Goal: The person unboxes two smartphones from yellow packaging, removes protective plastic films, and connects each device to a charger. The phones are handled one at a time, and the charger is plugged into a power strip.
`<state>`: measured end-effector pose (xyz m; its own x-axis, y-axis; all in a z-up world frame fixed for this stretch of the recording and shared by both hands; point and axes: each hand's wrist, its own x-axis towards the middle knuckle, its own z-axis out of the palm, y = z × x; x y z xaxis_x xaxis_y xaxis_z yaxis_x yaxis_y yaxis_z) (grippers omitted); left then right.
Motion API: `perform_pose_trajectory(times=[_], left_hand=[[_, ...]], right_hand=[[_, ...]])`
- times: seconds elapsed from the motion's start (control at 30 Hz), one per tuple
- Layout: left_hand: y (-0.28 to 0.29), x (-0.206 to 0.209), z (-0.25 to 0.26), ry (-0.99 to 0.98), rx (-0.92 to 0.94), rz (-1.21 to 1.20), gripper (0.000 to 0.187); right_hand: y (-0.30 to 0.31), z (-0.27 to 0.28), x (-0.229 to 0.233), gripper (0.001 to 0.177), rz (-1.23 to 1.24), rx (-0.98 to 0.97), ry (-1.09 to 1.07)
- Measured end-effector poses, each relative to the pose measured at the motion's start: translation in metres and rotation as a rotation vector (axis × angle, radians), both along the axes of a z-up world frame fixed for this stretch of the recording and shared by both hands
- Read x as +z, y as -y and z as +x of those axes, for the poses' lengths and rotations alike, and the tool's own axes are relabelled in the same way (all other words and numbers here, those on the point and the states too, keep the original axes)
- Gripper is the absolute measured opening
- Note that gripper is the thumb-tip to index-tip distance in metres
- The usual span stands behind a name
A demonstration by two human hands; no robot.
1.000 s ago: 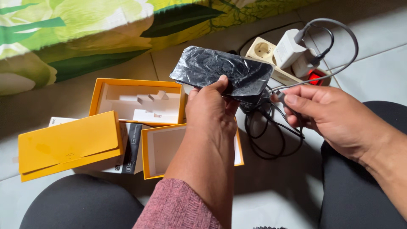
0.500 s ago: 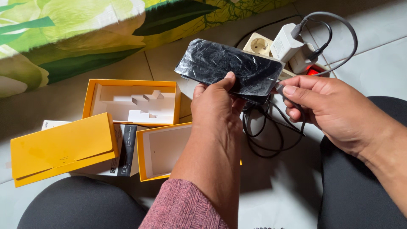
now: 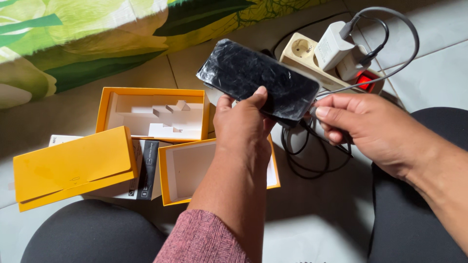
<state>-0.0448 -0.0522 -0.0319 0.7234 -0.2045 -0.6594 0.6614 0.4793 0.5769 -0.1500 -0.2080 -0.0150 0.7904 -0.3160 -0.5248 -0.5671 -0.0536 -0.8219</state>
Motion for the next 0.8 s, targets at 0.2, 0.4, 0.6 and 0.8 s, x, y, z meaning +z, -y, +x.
perform_pose_trajectory(times=[0.2, 0.4, 0.6, 0.8], left_hand=[[-0.017, -0.007, -0.003, -0.027, -0.013, 0.082, 0.035], [-0.039, -0.027, 0.005, -0.078, -0.049, 0.199, 0.036], [-0.09, -0.034, 0.015, -0.064, -0.149, 0.251, 0.034], [-0.13, -0.024, 0.017, -0.063, -0.148, 0.293, 0.032]], right_hand=[[-0.013, 0.002, -0.017, 0.023, 0.078, 0.034, -0.036], [-0.036, 0.004, -0.05, 0.02, 0.083, 0.064, -0.131], [-0.078, 0.011, -0.067, 0.018, 0.147, 0.174, -0.122], [-0.108, 0.021, -0.063, 0.02, 0.157, 0.257, -0.119]])
